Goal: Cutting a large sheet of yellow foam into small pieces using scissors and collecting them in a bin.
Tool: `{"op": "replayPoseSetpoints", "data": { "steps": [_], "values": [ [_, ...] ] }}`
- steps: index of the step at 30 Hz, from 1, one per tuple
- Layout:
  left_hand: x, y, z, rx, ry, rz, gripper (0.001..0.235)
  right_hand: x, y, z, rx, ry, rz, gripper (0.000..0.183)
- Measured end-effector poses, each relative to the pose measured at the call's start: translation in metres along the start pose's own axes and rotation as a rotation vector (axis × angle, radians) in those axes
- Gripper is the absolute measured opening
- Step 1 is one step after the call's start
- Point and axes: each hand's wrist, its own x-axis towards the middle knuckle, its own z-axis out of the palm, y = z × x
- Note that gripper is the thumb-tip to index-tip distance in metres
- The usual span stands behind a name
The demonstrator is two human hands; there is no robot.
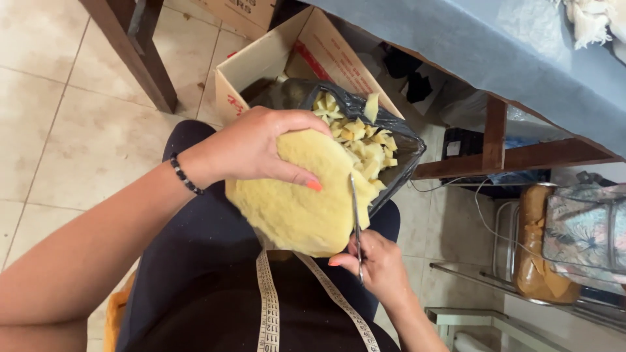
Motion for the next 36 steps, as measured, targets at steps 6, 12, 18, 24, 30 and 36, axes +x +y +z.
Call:
{"op": "replayPoseSetpoints", "data": {
  "steps": [6,12,18,24,30,36],
  "values": [
    [0.007,0.005,0.006,0.213,-0.1,0.218,0.075,0.011,-0.002,-0.011,0.024,-0.13,0.199,0.055],
    [0.017,0.007,0.021,0.161,-0.124,0.25,0.058,0.035,-0.012,-0.034,-0.056,-0.299,0.136,0.079],
    [0.017,0.004,0.019,0.121,0.029,0.306,0.052,0.026,0.006,-0.018,0.031,0.01,0.014,0.052],
    [0.021,0.039,0.023,0.488,0.015,0.529,0.077,0.029,0.009,-0.021,-0.204,0.054,-0.016,0.055],
    [0.068,0.005,0.058,0.558,-0.084,0.536,0.036,0.034,0.033,-0.02,-0.584,0.046,-0.003,0.064],
    [0.087,0.001,0.072,0.392,-0.044,0.354,0.018,0.044,0.033,-0.034,-0.496,-0.066,0.093,0.061]
  ]
}}
